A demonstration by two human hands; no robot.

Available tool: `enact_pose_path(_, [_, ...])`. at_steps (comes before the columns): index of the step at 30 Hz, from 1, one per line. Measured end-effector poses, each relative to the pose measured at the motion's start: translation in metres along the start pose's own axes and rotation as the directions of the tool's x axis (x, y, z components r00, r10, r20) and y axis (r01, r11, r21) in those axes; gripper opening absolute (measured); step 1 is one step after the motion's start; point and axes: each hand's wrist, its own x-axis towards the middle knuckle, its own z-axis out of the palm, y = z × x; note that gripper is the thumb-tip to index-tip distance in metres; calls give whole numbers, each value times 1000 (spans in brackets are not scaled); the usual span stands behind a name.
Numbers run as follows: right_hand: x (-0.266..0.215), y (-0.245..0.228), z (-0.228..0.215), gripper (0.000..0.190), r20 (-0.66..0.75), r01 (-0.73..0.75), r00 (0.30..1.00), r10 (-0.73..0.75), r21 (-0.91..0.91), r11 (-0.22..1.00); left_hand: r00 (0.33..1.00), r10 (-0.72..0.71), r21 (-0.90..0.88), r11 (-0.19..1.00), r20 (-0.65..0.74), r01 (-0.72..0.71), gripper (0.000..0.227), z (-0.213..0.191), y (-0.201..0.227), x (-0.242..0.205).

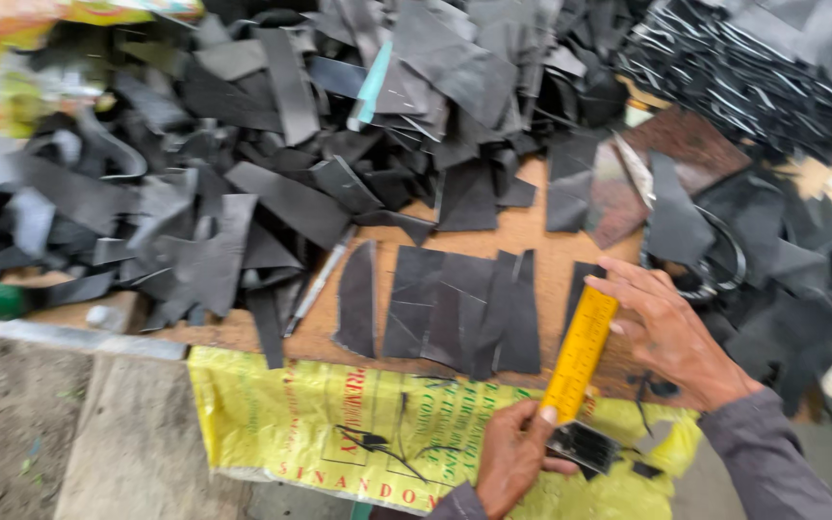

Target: The person organizes several black leather scraps on a wooden table, uses a yellow ruler to measure the length and width of individual pieces, and uses shears to trim the edges of one scrap.

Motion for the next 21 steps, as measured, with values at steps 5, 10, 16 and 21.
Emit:
enact_pose_path(5, [-6, 6, -4, 68, -43, -144, 987, 153, 164, 976, 997, -70, 43, 997, -7, 71, 35, 7, 9, 3])
enact_pose_path(10, [-9, 4, 2, 58, -197, -65, 976, 90, 131, 989, 993, -112, 144, 983, -27, 115, 37, 21, 17, 9])
enact_pose_path(16, [-20, 2, 14, 42, -311, -2, 950, 10, 26, 1000, 992, -107, 121, 986, -73, 115, 34, 30, 21, 15])
enact_pose_path(21, [-24, 0, 16, 36, -328, 24, 945, -12, 32, 999, 990, -80, 116, 989, -115, 93, 35, 32, 22, 14])
